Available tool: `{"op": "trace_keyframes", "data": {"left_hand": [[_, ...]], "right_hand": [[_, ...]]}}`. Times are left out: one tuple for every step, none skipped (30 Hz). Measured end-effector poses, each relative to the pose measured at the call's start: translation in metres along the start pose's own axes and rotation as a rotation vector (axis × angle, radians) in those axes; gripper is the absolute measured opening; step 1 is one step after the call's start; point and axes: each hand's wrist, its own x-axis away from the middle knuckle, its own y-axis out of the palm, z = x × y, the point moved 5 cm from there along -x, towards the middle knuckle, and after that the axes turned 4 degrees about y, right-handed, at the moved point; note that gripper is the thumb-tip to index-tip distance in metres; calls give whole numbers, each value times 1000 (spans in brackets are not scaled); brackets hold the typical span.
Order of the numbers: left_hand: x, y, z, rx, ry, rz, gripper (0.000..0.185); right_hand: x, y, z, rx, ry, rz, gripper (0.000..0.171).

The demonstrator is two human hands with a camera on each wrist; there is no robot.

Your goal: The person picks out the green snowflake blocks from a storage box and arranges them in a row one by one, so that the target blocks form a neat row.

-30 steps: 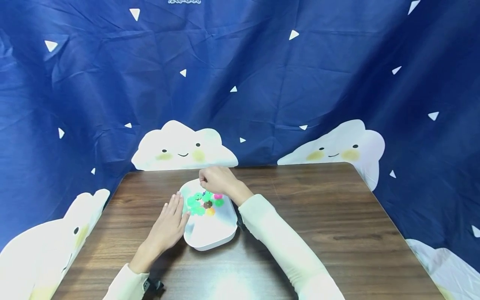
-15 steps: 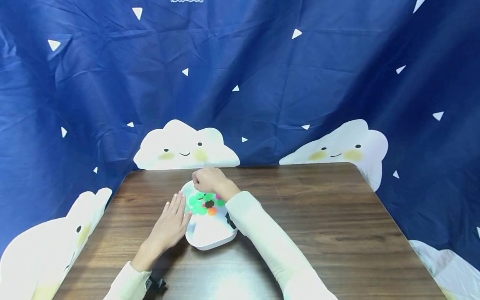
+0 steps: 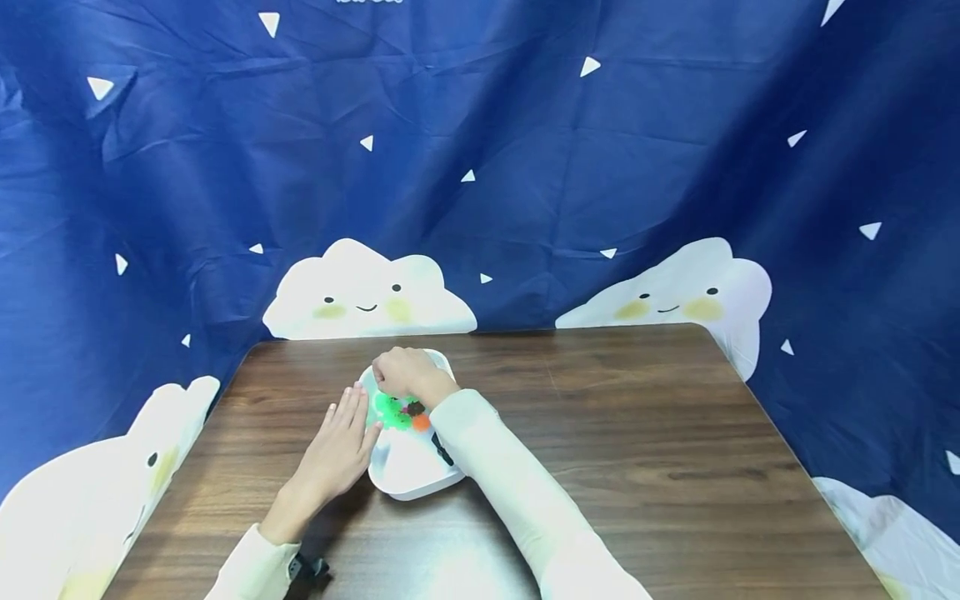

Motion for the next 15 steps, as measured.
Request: {"op": "trace_keyframes", "data": {"left_hand": [[0, -1, 0, 7, -3, 0, 67], [0, -1, 0, 9, -6, -4, 67], [0, -1, 0, 12, -8, -9, 67], [0, -1, 0, 17, -6, -12, 67], [0, -1, -1, 18, -7, -16, 67], [0, -1, -1, 20, -8, -19, 67], [0, -1, -1, 19, -11, -19, 67], [0, 0, -1, 16, -13, -21, 67], [0, 0, -2, 16, -15, -21, 68], [0, 0, -2, 16, -16, -22, 68], [0, 0, -2, 15, -18, -23, 68], [0, 0, -2, 16, -19, -22, 68], [0, 0, -2, 11, -17, -23, 68], [0, 0, -2, 10, -17, -22, 68], [0, 0, -2, 9, -17, -22, 68]], "right_hand": [[-1, 2, -1, -6, 1, -5, 13], [-2, 5, -2, -12, 3, -13, 13], [-3, 7, -2, -12, 7, -21, 14], [-3, 9, -3, -7, 13, -28, 14], [-3, 11, -3, -4, 21, -34, 15], [-4, 13, -4, -2, 29, -42, 15], [-4, 14, -4, 2, 37, -51, 16], [-4, 16, -5, 6, 44, -60, 18], [-4, 17, -5, 12, 51, -66, 19], [-4, 19, -6, 9, 61, -75, 21], [-4, 19, -6, 12, 64, -80, 23], [-4, 20, -7, 14, 66, -84, 25], [-5, 21, -8, 18, 64, -86, 26], [-5, 22, -9, 23, 61, -85, 27], [-6, 23, -10, 24, 62, -87, 27]]}}
